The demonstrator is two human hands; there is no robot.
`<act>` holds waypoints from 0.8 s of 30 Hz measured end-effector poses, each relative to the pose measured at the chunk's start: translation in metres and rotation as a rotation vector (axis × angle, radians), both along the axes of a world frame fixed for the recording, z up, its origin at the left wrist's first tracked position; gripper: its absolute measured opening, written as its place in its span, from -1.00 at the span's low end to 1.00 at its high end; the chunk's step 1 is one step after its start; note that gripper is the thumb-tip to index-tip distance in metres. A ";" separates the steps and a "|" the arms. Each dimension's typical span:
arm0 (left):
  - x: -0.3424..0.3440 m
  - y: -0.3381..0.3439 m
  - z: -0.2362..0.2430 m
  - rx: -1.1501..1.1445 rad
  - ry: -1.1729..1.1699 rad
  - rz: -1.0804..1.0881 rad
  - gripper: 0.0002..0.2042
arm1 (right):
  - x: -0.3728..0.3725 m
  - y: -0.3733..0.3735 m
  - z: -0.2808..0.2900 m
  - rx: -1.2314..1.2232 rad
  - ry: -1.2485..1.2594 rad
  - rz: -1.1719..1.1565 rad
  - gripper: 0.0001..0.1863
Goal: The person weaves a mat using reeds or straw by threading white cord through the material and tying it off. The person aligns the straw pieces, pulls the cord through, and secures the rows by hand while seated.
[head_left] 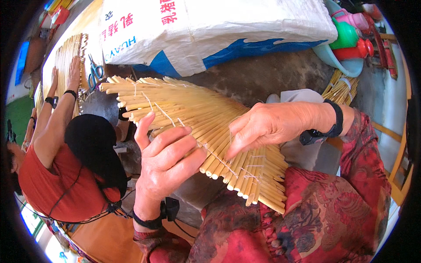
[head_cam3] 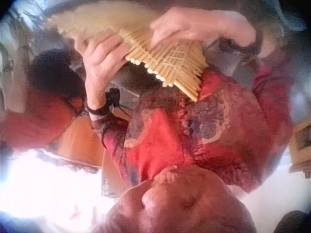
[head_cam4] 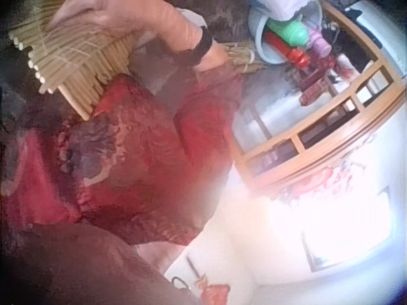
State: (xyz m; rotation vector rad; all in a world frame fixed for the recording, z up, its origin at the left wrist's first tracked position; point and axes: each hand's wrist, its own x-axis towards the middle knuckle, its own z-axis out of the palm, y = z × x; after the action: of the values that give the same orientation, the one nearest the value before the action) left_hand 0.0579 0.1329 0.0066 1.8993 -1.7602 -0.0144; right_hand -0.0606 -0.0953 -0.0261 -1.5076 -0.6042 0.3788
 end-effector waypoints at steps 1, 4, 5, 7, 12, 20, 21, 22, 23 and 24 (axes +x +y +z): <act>0.000 -0.001 0.000 -0.008 0.004 -0.004 -0.78 | -0.002 0.000 0.000 -0.037 -0.010 -0.030 -0.77; 0.003 -0.003 0.000 -0.020 0.013 0.020 -0.78 | -0.008 0.003 -0.001 -0.109 -0.103 -0.121 -0.80; 0.004 -0.001 -0.001 -0.023 0.006 -0.019 -0.75 | -0.011 0.004 0.003 -0.112 -0.106 -0.098 -0.80; 0.007 0.000 -0.004 -0.022 0.006 -0.056 -0.72 | -0.009 0.004 0.008 -0.279 -0.225 -0.138 -0.84; 0.013 0.000 -0.007 -0.061 0.039 -0.034 -0.76 | 0.003 0.004 0.017 -0.357 -0.349 -0.086 -0.83; 0.012 0.001 -0.011 -0.114 0.094 -0.081 -0.80 | -0.003 0.001 0.021 -0.496 -0.255 -0.058 -0.68; 0.013 0.001 -0.012 -0.116 0.096 -0.101 -0.79 | -0.006 -0.001 0.020 -0.473 -0.199 -0.074 -0.66; 0.013 0.001 -0.013 -0.117 0.097 -0.122 -0.79 | -0.006 -0.002 0.021 -0.451 -0.142 -0.090 -0.65; 0.014 0.000 -0.012 -0.119 0.098 -0.111 -0.79 | -0.004 -0.003 0.021 -0.453 -0.162 -0.086 -0.63; 0.014 0.000 -0.012 -0.100 0.105 -0.116 -0.79 | -0.003 -0.003 0.021 -0.453 -0.164 -0.075 -0.63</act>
State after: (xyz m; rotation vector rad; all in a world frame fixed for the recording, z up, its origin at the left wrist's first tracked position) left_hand 0.0715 0.1331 -0.0051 1.6945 -1.7641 -0.0665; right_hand -0.0633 -0.0985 -0.0055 -2.0041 -0.6135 0.3507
